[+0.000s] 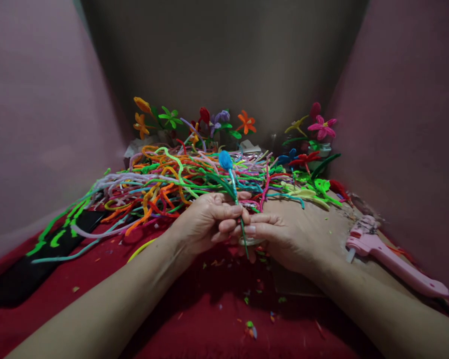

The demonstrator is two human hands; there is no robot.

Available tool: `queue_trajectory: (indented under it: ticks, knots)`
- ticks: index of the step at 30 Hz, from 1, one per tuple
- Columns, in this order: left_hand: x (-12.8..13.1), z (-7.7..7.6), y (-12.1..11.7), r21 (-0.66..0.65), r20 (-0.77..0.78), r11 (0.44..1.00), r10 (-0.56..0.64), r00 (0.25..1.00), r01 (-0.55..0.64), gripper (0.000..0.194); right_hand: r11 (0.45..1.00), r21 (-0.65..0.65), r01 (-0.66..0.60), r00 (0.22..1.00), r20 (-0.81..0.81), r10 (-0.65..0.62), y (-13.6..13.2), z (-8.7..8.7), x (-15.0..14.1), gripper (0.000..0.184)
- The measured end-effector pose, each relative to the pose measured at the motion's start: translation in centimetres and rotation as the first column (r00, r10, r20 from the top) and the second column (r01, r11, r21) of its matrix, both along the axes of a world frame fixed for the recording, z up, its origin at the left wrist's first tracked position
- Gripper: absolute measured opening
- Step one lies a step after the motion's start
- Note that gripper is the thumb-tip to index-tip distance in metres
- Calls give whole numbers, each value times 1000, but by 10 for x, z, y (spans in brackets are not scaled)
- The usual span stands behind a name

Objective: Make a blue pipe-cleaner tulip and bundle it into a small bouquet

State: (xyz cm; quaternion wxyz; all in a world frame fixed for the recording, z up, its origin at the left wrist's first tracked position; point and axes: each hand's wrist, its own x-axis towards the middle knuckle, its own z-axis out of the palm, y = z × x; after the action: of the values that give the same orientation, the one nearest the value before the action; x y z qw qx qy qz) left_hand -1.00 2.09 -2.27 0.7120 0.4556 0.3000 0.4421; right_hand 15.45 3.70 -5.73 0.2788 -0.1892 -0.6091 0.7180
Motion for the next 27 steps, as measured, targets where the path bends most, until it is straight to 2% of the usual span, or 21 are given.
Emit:
queue_trajectory:
  ticks: [4, 8, 11, 15, 17, 20, 24, 27]
  knots:
    - [3, 1, -2, 13, 53, 1000, -1, 999, 0, 11, 999, -33, 17, 1000, -21, -17, -1, 2, -3, 17]
    - [2, 1, -1, 8, 15, 1000, 22, 1000, -23, 15, 990, 6, 141, 990, 18, -141, 2, 0, -3, 15]
    - [3, -1, 0, -37, -61, 998, 54, 997, -57, 15, 974, 91, 207, 973, 89, -215, 4, -1, -1, 20]
    - [4, -5, 0, 48, -212, 986, 164, 963, -157, 14, 965, 176, 194, 964, 150, -221, 2, 3, 1, 17]
    - [3, -5, 0, 67, -257, 983, 181, 949, -169, 12, 966, 188, 179, 957, 195, -216, 1, 6, 0, 19]
    - [0, -1, 1, 16, -244, 992, 127, 961, -127, 11, 980, 145, 138, 965, 204, -166, 0, 8, -1, 22]
    - [-4, 1, 3, -50, -106, 999, 5, 994, -11, 18, 1000, -6, 29, 999, 37, -29, 0, 2, -3, 29]
    - [-5, -1, 4, -56, -26, 997, -55, 998, 53, 21, 1000, -6, -9, 999, 39, 9, 2, -2, -2, 25]
